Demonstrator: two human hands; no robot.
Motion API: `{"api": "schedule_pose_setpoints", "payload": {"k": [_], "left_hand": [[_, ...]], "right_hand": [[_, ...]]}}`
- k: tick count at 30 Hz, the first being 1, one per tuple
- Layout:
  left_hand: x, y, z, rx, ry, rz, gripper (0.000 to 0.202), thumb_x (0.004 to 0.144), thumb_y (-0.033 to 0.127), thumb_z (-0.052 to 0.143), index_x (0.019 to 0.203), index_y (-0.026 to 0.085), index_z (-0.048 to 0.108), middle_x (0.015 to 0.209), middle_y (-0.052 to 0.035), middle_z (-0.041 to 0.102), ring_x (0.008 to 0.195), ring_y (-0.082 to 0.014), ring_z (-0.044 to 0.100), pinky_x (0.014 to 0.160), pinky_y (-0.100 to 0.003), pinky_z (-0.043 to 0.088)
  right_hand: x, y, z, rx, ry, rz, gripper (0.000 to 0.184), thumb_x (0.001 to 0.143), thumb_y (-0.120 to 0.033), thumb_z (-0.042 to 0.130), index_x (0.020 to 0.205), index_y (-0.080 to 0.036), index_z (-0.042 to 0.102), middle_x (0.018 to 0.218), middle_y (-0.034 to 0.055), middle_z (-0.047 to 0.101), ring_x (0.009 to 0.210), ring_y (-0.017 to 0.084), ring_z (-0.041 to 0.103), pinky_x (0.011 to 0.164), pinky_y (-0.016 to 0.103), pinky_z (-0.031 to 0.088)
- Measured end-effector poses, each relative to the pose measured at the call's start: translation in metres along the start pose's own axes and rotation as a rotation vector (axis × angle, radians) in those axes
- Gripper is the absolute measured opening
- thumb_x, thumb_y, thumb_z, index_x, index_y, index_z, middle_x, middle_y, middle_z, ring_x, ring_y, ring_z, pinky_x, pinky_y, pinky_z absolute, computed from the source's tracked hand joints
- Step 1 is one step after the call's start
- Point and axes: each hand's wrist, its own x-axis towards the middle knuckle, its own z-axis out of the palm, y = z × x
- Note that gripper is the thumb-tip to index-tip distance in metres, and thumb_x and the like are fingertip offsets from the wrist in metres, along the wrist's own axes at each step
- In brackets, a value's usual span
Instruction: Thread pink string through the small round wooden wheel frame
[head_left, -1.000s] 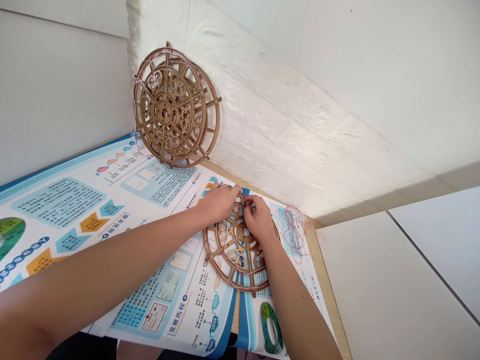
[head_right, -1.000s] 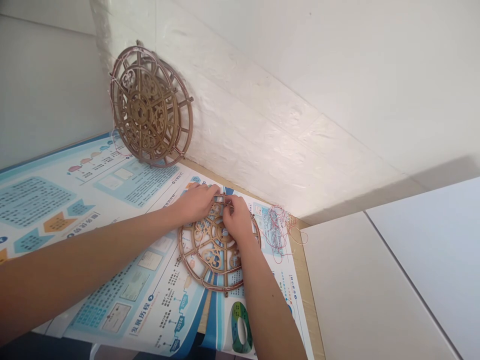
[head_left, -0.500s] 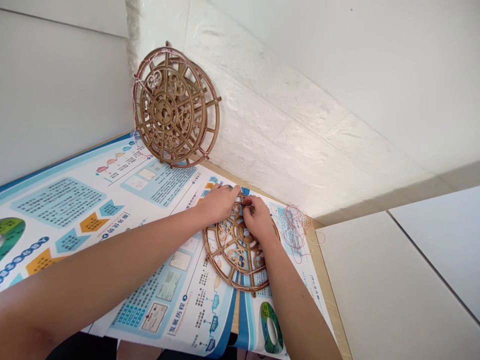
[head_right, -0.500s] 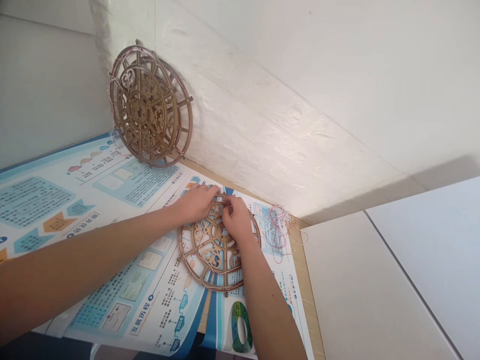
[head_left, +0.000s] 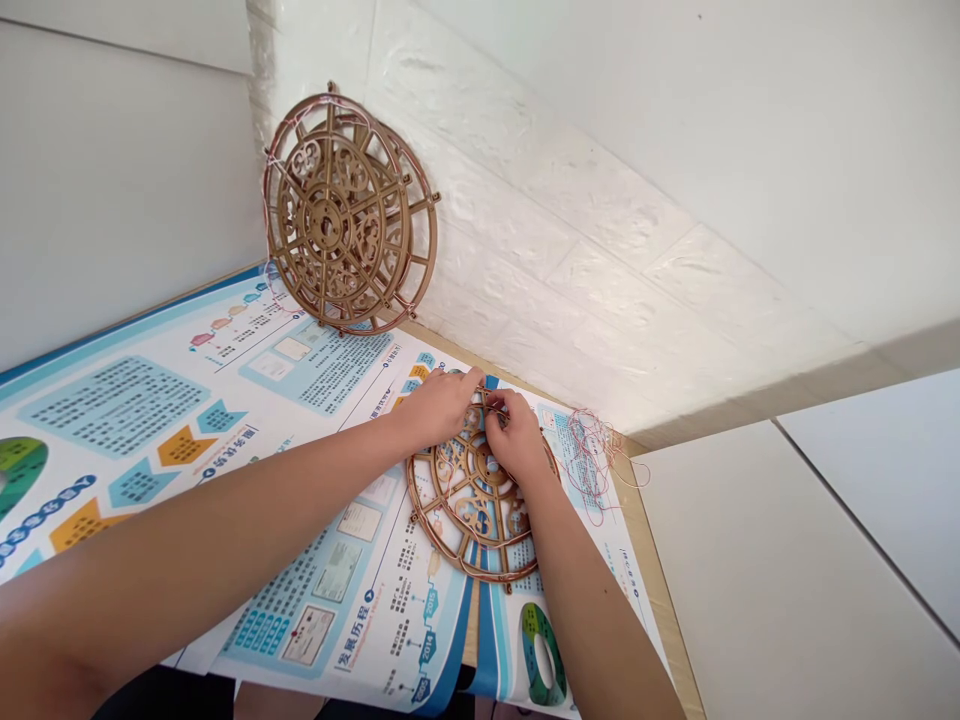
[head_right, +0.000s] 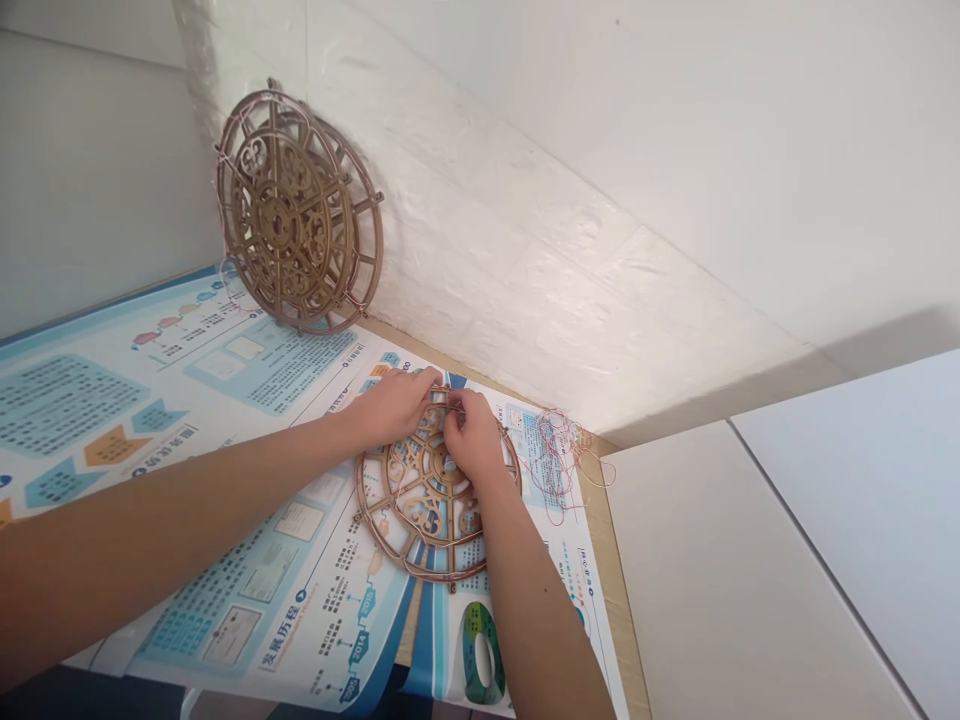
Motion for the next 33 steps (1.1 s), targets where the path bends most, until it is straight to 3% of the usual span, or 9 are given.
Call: {"api": "schedule_pose_setpoints", "payload": {"k": [6,15,33], "left_hand": [[0.0001,-0.0003,0.0016,-0.025,0.045,0.066,0.031,0.092,0.011,0.043,0.122,0.016,0.049,0.11,-0.0111,0.068,0.109,-0.0291,0.062,0.095,-0.041,0.044],[0.0002,-0.0011,0.0058,-0.012,0.077,0.095,0.029,0.094,0.014,0.042,0.122,0.016,0.049,0.109,-0.0112,0.069,0.106,-0.0286,0.063,0.096,-0.043,0.044],[0.0006,-0.0026,0.0066,-0.019,0.085,0.114,0.029,0.093,0.014,0.041,0.121,0.017,0.05,0.11,-0.0107,0.069,0.106,-0.028,0.063,0.096,-0.043,0.042]], "right_hand": [[0.0022,0.0002,0.0007,-0.011,0.046,-0.079,0.014,0.091,-0.02,0.048,0.1,-0.021,0.059,0.101,0.008,0.064,0.098,0.025,0.058,0.087,0.041,0.048],[0.0025,0.0007,0.001,-0.017,0.041,-0.064,0.009,0.094,-0.022,0.051,0.095,-0.02,0.06,0.096,0.0071,0.064,0.096,0.024,0.058,0.084,0.039,0.047],[0.0025,0.0023,0.0004,0.001,-0.003,-0.026,0.017,0.092,-0.02,0.047,0.1,-0.02,0.063,0.103,0.0094,0.063,0.103,0.026,0.057,0.092,0.042,0.046]]}}
